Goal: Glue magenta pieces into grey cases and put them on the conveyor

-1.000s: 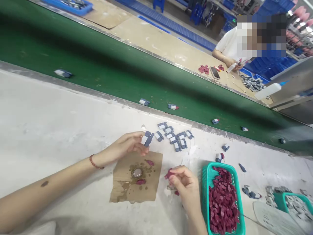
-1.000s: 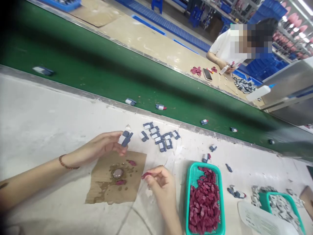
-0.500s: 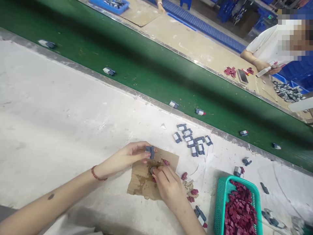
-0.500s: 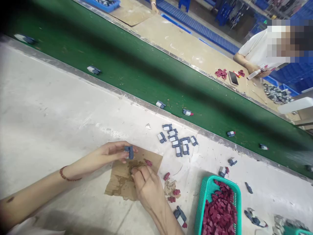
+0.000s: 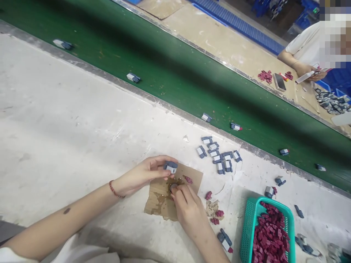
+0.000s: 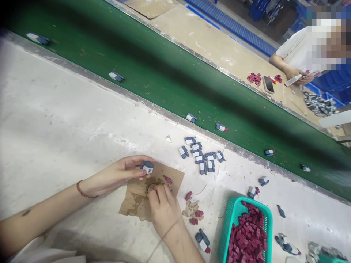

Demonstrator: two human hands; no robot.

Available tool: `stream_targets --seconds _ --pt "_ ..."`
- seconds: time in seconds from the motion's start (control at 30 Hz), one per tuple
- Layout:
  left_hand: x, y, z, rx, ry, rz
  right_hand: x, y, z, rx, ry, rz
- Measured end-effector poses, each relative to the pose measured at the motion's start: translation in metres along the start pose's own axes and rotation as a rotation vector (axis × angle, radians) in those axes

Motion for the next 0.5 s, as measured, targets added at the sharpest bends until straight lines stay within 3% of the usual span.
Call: stream_targets --seconds 0.17,0.27,0.4,0.5 --pt "0.000 -0.010 0.009 0.050 -0.107 -0.033 0.000 0.010 -0.001 0.092 -0.009 0.072" --pt "-0.001 -0.008 0.013 0.173 -0.145 0.035 -0.001 0.026 -0.005 0.391 -0.019 0.186" --pt "-0.007 -0.013 0.026 0.268 -0.256 0.070 -0.011 0.056 -0.020 0.779 0.140 0.398" --pt "-0.013 -0.020 0.037 0.248 -0.339 0.039 -0.016 0.066 -0.030 0.902 0.246 0.444"
Point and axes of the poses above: each hand's wrist, its own x-axis towards the middle knuckle, its own z-axis out of the palm, y = z × x, the point moved 10 cm from there along x, towards the middle knuckle, and after that the axes turned 3 degrees about z, right-handed, at the moved point
